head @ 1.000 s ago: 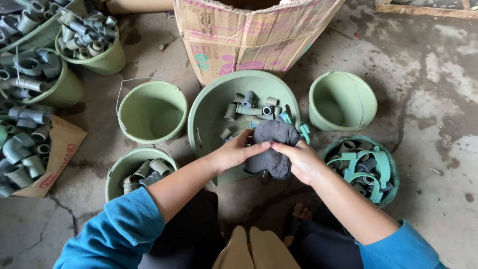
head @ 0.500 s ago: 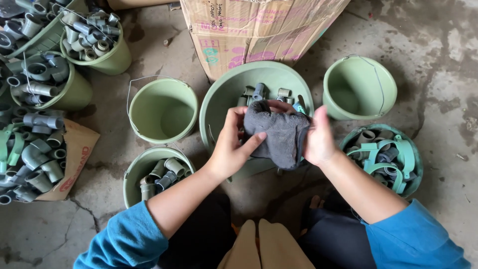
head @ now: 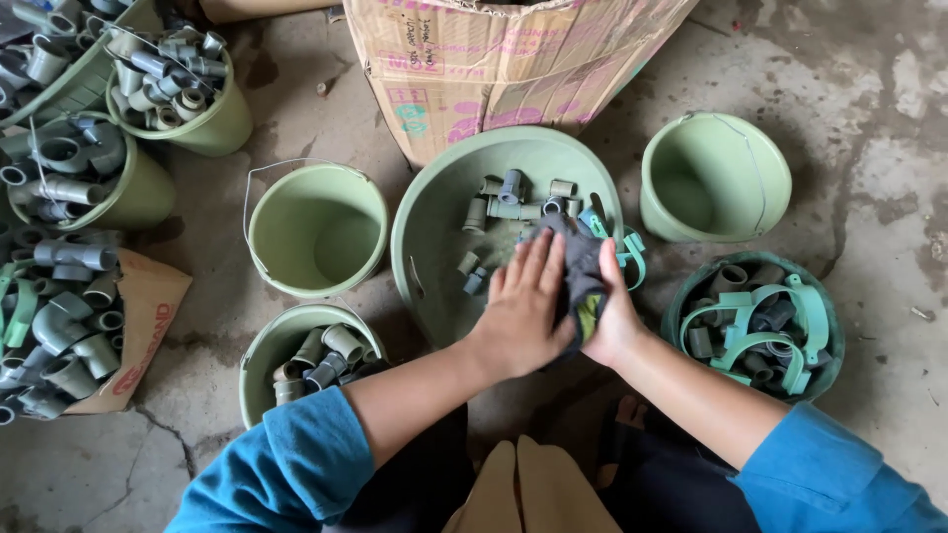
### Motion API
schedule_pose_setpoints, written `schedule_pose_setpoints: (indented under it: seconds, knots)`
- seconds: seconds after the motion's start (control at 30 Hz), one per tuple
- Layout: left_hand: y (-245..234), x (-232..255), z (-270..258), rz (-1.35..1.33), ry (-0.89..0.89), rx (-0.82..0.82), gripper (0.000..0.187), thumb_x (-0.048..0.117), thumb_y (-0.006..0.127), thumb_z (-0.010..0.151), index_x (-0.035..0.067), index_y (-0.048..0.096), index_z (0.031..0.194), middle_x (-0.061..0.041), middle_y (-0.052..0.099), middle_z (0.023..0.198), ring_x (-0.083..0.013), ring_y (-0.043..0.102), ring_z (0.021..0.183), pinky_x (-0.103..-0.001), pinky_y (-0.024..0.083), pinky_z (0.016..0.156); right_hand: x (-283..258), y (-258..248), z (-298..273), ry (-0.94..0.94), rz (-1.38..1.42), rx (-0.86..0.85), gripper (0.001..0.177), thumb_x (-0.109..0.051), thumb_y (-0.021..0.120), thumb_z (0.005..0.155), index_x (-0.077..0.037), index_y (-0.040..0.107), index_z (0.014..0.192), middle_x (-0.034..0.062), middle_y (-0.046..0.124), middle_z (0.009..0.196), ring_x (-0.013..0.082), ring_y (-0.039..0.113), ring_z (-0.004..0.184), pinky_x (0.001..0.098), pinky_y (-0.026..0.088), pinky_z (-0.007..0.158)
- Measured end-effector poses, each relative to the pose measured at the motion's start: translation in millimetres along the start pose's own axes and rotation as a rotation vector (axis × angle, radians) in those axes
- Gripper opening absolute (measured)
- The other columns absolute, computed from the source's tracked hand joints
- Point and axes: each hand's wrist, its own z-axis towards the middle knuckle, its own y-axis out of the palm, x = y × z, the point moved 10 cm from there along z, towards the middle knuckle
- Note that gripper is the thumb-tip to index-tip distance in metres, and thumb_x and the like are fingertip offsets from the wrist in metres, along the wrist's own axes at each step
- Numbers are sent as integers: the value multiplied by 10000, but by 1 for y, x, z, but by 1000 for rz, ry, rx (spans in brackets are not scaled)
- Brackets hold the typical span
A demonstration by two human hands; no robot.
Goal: The person sits on the floor and wipes small gray plastic pipe fittings with a dark cloth, then places them into a green bucket. The person repeats this process for multiple fittings, handling them one at a time.
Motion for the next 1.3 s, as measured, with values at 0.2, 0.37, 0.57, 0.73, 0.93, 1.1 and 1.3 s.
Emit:
schedule_pose_setpoints:
  seconds: [0.2, 0.37, 0.57, 0.73, 0.93, 1.1, 1.3]
  knots:
    - [36, 1, 16, -82, 252, -87, 1037, 654, 619, 842, 69, 263, 1621, -241, 198, 1684, -438, 276, 1531, -567, 329, 1180, -35, -57, -4, 30, 15, 160, 719, -647, 538, 909, -73, 617, 1334, 178, 661, 1276, 384, 628, 1183, 573, 446, 1110]
    - [17, -57, 62, -355, 169, -59, 601, 394, 699, 908, 96, 557, 1410, -201, 594, 1364, -402, 684, 1126, -523, 569, 940, -53, -124, 1, -5, -75, 255, 750, -624, 441, 944, -51, 529, 1420, 300, 556, 1390, 504, 534, 1269, 646, 378, 1126]
    - [176, -283, 173, 225, -240, -348, 360, 405, 712, 801, 188, 721, 1088, -93, 763, 1030, -301, 746, 1013, -478, 594, 864, -26, -215, 13, 131, -100, 512, 712, -573, 673, 870, -34, 635, 1334, 266, 682, 1214, 416, 674, 1098, 550, 496, 1046]
    - [241, -322, 244, 526, -293, -247, 163, 251, 670, 802, 153, 779, 872, -60, 772, 857, -261, 777, 848, -437, 593, 690, 4, -253, 17, 300, -60, 635, 797, -565, 769, 789, 28, 647, 1308, 324, 680, 1198, 465, 668, 1107, 586, 481, 1047]
    - [227, -241, 272, 452, -234, 74, 635, 502, 758, 832, 136, 504, 1285, -43, 516, 1236, -248, 553, 1176, -411, 555, 921, -3, -218, 26, 330, 55, 608, 708, -506, 780, 812, 26, 689, 1272, 293, 714, 1161, 441, 697, 1058, 552, 517, 1025]
    - [240, -253, 281, 512, -250, 266, 576, 447, 832, 761, 162, 562, 1182, -13, 566, 1116, -217, 570, 1102, -365, 542, 891, -17, -204, 36, 293, 85, 567, 712, -499, 751, 839, 46, 668, 1290, 311, 710, 1148, 433, 702, 1052, 555, 527, 1013]
    - [237, -273, 276, 319, -180, 379, 427, 322, 812, 772, 197, 635, 1139, 8, 594, 1077, -216, 651, 1026, -369, 563, 853, -12, -232, 39, 230, 170, 604, 682, -504, 711, 882, 56, 671, 1269, 297, 715, 1130, 425, 701, 1056, 532, 537, 1004]
